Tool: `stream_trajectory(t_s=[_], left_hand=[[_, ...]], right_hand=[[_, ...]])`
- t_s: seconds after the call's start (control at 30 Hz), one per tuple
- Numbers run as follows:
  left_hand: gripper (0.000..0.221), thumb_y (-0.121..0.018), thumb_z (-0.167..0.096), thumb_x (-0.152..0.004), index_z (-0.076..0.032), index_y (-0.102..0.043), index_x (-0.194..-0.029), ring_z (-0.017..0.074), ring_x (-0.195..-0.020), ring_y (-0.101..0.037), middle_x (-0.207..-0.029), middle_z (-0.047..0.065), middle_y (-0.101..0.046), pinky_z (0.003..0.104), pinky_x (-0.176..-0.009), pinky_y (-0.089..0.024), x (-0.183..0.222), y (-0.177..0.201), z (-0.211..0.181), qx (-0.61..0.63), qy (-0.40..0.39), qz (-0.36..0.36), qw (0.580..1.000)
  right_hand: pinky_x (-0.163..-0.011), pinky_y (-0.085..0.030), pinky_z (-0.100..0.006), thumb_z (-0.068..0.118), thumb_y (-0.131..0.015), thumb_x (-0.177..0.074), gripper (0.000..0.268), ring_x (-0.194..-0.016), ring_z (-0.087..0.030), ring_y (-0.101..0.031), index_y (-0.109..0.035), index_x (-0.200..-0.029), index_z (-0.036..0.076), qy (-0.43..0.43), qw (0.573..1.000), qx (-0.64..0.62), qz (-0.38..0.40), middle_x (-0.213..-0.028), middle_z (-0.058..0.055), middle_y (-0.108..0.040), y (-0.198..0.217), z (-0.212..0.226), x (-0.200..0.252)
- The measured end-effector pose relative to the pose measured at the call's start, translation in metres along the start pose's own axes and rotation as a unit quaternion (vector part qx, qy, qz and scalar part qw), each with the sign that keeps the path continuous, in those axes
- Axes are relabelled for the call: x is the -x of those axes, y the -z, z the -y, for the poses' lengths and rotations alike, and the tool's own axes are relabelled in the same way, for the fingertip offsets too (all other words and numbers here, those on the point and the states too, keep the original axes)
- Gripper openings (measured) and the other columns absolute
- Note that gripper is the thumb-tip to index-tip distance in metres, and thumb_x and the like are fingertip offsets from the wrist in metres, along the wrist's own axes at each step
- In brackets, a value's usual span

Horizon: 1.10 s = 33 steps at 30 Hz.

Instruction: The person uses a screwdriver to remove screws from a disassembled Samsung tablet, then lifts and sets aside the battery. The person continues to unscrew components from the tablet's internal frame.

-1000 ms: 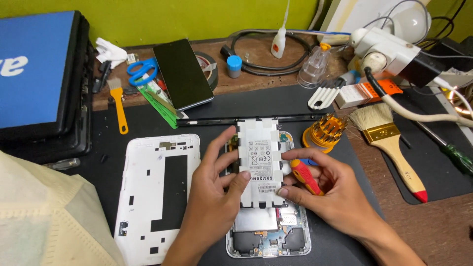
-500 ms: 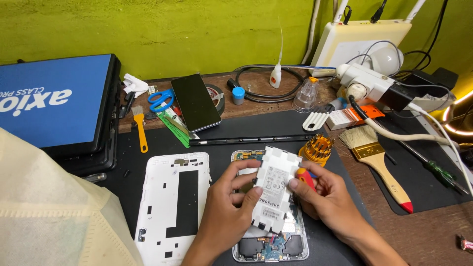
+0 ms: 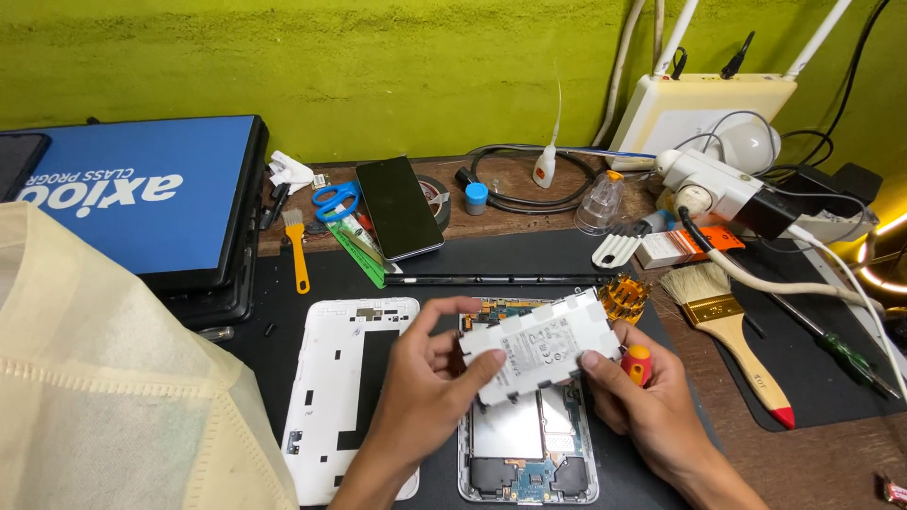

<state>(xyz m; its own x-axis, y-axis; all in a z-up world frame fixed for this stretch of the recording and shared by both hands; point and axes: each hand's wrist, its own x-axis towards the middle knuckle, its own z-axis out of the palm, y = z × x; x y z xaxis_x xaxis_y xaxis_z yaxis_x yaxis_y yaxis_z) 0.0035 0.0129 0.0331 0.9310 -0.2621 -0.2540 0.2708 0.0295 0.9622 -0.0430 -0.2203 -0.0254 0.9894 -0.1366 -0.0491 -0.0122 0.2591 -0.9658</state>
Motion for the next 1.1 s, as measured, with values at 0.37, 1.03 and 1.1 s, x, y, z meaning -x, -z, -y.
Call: stream_trajectory(t_s=[0.37, 1.03, 1.1], left_hand=[[0.033, -0.079, -0.016, -0.081, -0.006, -0.066, -0.110, 0.0211, -0.066, -0.068, -0.090, 0.019, -0.082, 0.027, -0.040, -0.045, -0.004, 0.001, -0.002, 0.127, -0.015, -0.178, 0.976], [0.063, -0.079, -0.015, -0.079, -0.016, -0.064, -0.141, 0.0139, -0.052, -0.059, -0.090, 0.015, -0.085, 0.025, -0.038, -0.046, 0.003, -0.009, 0.002, 0.092, -0.044, -0.091, 0.991], [0.081, -0.083, -0.024, -0.073, 0.000, -0.051, -0.144, 0.0154, -0.064, -0.069, -0.099, 0.016, -0.086, 0.024, -0.040, -0.053, 0.000, -0.011, 0.013, 0.065, -0.083, -0.026, 0.994]], right_hand=[[-0.034, -0.023, -0.025, 0.011, -0.070, -0.093, 0.022, -0.036, -0.009, -0.034, -0.065, -0.076, 0.000, 0.028, 0.991, 0.098, 0.087, -0.055, -0.022, -0.073, -0.005, 0.006, 0.006], [-0.039, -0.032, -0.020, 0.011, -0.072, -0.098, 0.025, -0.062, -0.024, -0.087, -0.055, -0.080, 0.007, 0.003, 0.972, 0.180, 0.152, -0.056, -0.002, -0.045, -0.002, 0.004, 0.011], [-0.034, -0.033, -0.023, 0.015, -0.069, -0.096, 0.026, -0.046, -0.013, -0.066, -0.050, -0.080, 0.009, 0.023, 0.977, 0.140, 0.158, -0.056, -0.019, -0.072, -0.004, 0.005, 0.009]])
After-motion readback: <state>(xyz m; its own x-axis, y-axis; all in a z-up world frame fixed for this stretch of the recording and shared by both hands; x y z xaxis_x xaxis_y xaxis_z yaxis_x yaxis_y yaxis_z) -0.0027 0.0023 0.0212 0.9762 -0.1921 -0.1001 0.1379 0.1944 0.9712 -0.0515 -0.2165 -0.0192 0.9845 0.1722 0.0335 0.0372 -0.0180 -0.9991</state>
